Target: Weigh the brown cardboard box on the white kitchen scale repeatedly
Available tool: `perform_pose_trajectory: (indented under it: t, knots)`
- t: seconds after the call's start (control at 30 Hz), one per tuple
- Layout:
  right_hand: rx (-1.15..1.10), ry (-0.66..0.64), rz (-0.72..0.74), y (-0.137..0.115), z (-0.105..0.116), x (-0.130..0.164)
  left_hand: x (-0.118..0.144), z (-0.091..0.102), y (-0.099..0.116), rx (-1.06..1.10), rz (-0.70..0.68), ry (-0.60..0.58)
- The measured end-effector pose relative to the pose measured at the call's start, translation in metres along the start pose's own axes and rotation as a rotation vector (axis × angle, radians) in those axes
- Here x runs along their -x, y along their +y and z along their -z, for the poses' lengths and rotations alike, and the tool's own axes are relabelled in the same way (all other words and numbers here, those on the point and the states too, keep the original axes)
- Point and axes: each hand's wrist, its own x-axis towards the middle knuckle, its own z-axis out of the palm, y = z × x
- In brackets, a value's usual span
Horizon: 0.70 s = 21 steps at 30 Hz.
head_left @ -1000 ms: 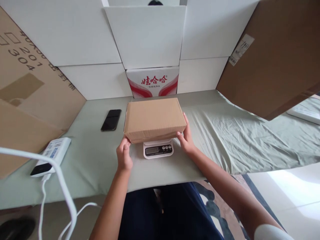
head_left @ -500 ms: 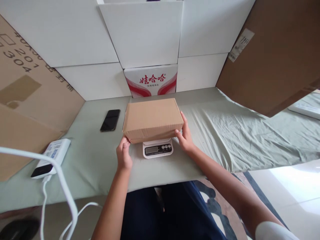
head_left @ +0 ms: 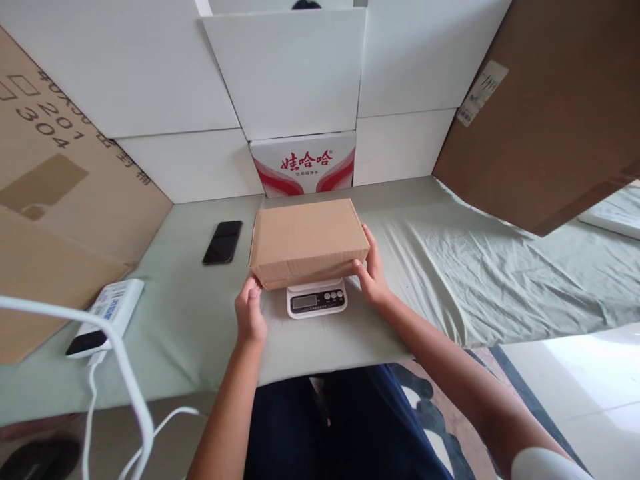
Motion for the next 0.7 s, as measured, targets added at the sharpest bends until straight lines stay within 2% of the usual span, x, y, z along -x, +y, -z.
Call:
perform_pose_trajectory:
  t: [0.4, 0.7]
  knots:
    - [-0.010, 0.040, -0.024, -0.008, 0.001, 0.000, 0.000, 0.001, -0.003, -0.006, -0.064, 0.050]
    - [-0.048, 0.008, -0.066, -0.022, 0.001, 0.002, 0.005, 0.002, 0.000, -0.022, -0.038, 0.001]
